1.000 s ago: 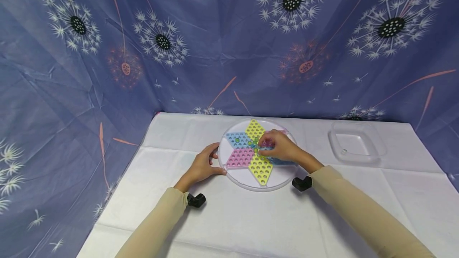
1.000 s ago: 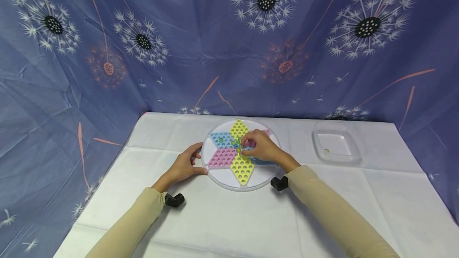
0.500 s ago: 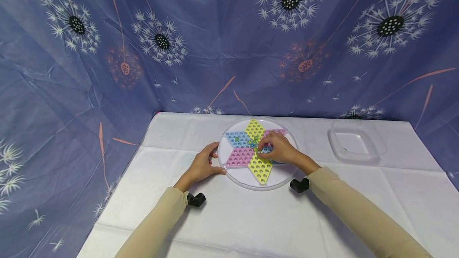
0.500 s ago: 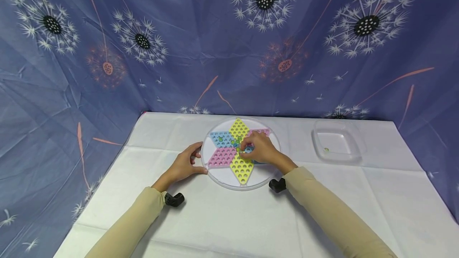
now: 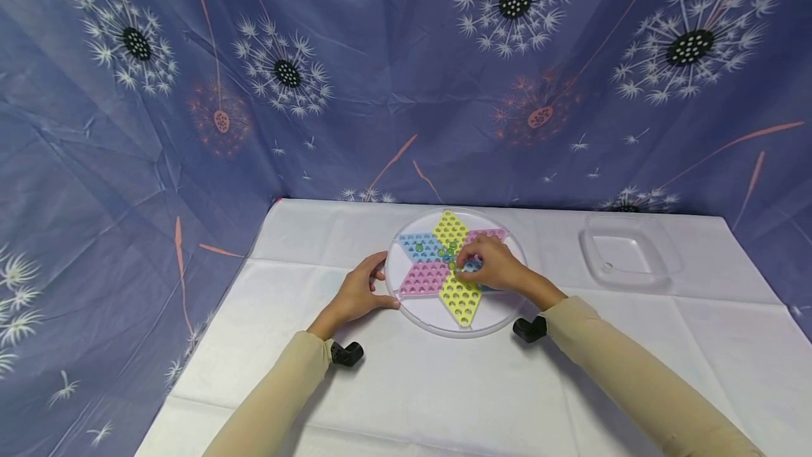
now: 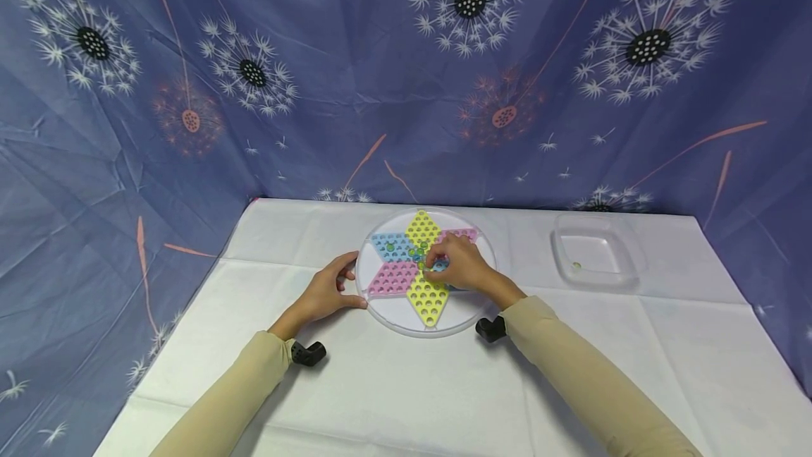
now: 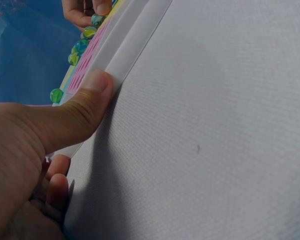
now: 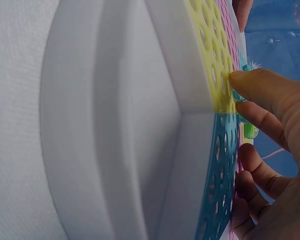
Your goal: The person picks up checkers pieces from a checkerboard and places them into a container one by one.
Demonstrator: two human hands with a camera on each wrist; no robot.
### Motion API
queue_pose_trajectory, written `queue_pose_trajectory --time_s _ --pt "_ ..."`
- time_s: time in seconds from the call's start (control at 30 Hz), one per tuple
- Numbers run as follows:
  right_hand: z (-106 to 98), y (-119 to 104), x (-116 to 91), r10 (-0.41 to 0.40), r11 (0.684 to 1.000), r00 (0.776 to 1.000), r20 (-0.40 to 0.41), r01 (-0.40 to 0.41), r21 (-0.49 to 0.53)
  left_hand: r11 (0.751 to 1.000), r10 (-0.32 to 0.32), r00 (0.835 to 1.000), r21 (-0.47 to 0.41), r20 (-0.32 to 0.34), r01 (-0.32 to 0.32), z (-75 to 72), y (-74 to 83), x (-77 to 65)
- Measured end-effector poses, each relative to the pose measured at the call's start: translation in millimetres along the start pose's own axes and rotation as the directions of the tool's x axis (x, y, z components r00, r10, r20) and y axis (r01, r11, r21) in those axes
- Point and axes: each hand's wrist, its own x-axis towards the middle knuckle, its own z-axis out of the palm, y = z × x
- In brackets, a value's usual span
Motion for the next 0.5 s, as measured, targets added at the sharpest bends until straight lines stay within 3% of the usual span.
queue_pose_trajectory --time_s 0.5 --pt "-6.1 -1.2 1.7 -0.034 0.999 0.998 0.060 0.034 -0.005 1.000 -0.009 1.000 -0.002 -0.003 0.009 0.3 3.2 -1.5"
